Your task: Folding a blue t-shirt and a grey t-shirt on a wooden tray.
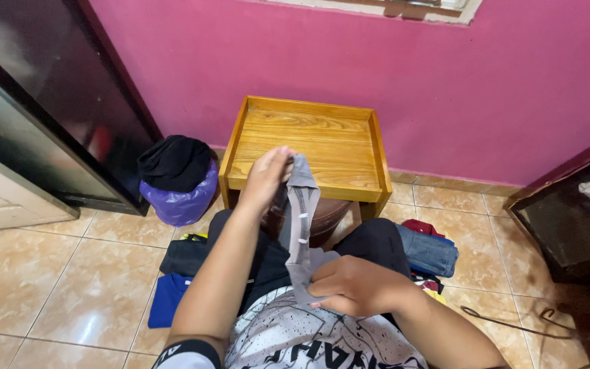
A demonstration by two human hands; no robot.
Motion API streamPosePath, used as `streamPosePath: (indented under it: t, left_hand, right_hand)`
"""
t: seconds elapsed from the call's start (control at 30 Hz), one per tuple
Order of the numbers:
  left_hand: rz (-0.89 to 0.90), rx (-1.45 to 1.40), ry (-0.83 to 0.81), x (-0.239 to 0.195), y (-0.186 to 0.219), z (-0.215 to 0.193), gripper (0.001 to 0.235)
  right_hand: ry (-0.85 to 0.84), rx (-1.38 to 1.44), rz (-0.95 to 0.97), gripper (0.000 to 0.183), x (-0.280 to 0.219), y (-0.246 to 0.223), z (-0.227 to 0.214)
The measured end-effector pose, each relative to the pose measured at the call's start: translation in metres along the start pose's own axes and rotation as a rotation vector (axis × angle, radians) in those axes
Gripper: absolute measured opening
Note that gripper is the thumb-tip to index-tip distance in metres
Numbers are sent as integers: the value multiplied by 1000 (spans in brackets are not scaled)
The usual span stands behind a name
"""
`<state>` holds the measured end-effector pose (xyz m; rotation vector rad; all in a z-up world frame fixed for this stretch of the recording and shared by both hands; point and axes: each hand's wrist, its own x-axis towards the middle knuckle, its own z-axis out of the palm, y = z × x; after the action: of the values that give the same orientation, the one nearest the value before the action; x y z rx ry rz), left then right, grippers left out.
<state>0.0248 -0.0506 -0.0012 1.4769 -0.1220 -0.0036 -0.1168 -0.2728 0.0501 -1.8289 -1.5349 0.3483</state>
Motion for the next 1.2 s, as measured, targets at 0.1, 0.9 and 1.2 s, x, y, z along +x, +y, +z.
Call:
streamPosePath:
  t: [0.1, 0.9, 1.2]
  left_hand:
    - [-10, 107, 93, -6, 32, 19, 16]
    - [540, 628, 134, 14, 152, -78, 28]
    - [663, 1267, 229, 10, 157, -74, 12]
  right_hand:
    - [-36, 6, -23, 36, 9, -4, 6]
    - [844, -384, 789, 10, -79, 40, -193]
    - [805, -734, 562, 5, -68, 19, -265]
